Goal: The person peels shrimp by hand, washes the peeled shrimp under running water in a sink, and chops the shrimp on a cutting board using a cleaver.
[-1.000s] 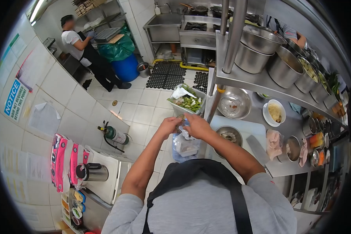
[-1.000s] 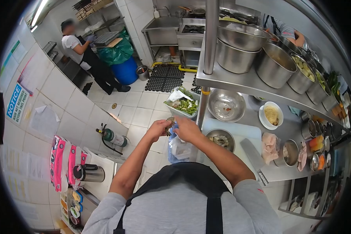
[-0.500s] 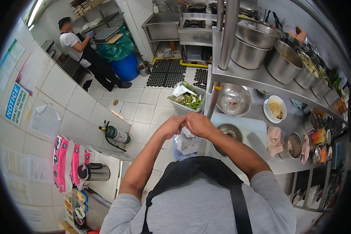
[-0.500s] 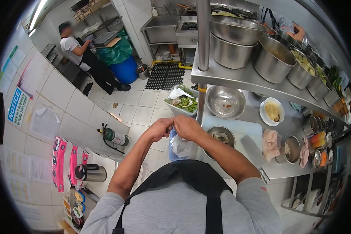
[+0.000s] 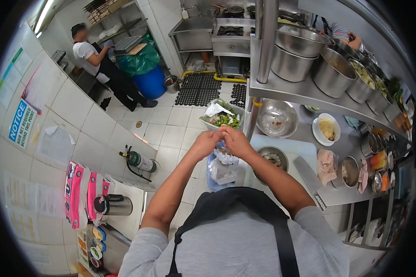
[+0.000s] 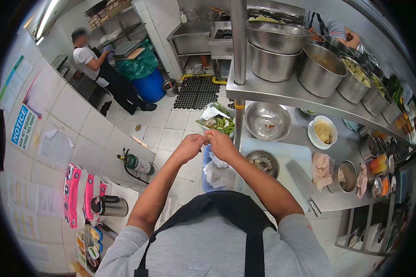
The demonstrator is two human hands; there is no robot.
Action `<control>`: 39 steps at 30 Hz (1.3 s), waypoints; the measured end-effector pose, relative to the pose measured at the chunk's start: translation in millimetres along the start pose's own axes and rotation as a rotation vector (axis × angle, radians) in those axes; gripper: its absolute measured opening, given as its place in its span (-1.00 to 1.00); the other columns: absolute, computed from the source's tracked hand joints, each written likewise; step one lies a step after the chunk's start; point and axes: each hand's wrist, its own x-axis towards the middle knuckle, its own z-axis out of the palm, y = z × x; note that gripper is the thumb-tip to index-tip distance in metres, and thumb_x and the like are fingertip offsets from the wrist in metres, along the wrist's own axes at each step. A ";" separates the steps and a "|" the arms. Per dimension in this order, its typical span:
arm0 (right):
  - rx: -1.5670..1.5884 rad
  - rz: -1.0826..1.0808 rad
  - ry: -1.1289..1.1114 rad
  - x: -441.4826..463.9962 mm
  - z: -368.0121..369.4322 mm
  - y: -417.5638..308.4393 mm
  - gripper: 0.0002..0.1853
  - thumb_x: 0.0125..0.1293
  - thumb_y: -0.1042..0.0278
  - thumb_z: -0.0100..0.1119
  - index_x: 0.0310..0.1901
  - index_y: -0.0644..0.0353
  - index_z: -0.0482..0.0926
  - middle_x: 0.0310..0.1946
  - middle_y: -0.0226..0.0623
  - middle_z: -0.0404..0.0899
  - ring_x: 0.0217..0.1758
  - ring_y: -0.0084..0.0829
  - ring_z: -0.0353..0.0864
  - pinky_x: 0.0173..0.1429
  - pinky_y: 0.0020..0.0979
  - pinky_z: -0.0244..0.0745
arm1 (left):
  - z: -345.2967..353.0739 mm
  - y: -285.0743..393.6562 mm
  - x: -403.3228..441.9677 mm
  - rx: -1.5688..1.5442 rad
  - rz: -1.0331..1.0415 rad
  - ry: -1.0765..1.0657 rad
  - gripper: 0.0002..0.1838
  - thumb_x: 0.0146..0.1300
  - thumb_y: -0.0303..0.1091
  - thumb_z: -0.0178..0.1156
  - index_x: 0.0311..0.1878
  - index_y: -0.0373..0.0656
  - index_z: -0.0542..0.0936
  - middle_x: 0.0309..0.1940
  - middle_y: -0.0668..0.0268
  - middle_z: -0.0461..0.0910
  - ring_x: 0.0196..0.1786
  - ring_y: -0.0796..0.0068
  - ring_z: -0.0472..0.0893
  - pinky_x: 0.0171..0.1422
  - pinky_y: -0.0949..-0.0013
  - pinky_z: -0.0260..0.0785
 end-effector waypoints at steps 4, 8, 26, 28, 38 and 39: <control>-0.211 -0.098 -0.028 10.1 6.8 43.9 -0.75 0.50 0.42 -0.02 -0.04 0.34 0.64 -0.20 0.02 0.77 -0.02 -0.07 0.80 0.05 -0.12 0.64 | 2.1 12.2 -1.9 0.345 0.038 0.054 -0.49 0.57 0.02 0.18 -0.26 -0.33 0.70 -0.40 0.23 0.71 -0.36 0.42 0.60 -0.19 0.20 0.50; -0.238 -0.066 0.001 -0.4 1.2 36.5 -0.76 0.46 0.43 -0.01 -0.06 0.33 0.64 -0.25 -0.05 0.74 -0.12 -0.15 0.77 0.01 -0.15 0.60 | 10.1 26.0 -6.6 0.401 0.101 0.016 -0.51 0.55 0.01 0.20 -0.27 -0.31 0.70 -0.49 0.23 0.64 -0.38 0.41 0.57 -0.22 0.20 0.48; -0.151 -0.146 0.010 5.7 -24.3 55.3 -0.69 0.50 0.27 0.22 0.10 0.31 0.68 0.03 -0.12 0.59 0.02 -0.28 0.66 0.14 -0.31 0.58 | 15.2 -20.6 -10.3 -0.504 -0.068 0.074 -0.69 0.65 -0.09 0.23 -0.05 -0.14 0.72 -0.38 0.51 0.60 -0.35 0.68 0.53 -0.21 0.52 0.39; -0.148 -0.112 0.003 3.7 -23.4 49.7 -0.65 0.49 0.23 0.27 0.16 0.29 0.68 0.04 -0.12 0.57 0.01 -0.25 0.65 0.16 -0.31 0.58 | 17.4 -28.3 -4.8 -0.431 -0.035 0.002 -0.70 0.65 -0.09 0.22 -0.05 -0.14 0.72 -0.36 0.51 0.60 -0.32 0.68 0.53 -0.19 0.52 0.40; -0.112 -0.004 0.033 -3.3 -27.6 38.1 -0.65 0.52 0.21 0.25 0.15 0.28 0.71 -0.07 -0.11 0.80 -0.02 -0.28 0.77 0.18 -0.25 0.62 | 29.0 -32.1 -12.3 -0.235 -0.050 -0.140 -0.70 0.69 -0.18 0.02 -0.07 -0.19 0.62 -0.36 0.43 0.58 -0.34 0.59 0.55 -0.16 0.41 0.47; -0.125 -0.025 0.042 -3.4 -27.4 38.8 -0.66 0.53 0.22 0.23 0.15 0.28 0.71 -0.07 -0.10 0.80 -0.01 -0.28 0.77 0.19 -0.25 0.62 | 29.2 -29.8 -14.5 -0.181 -0.036 -0.137 -0.71 0.67 -0.22 0.00 -0.07 -0.20 0.61 -0.36 0.40 0.58 -0.33 0.57 0.56 -0.15 0.39 0.48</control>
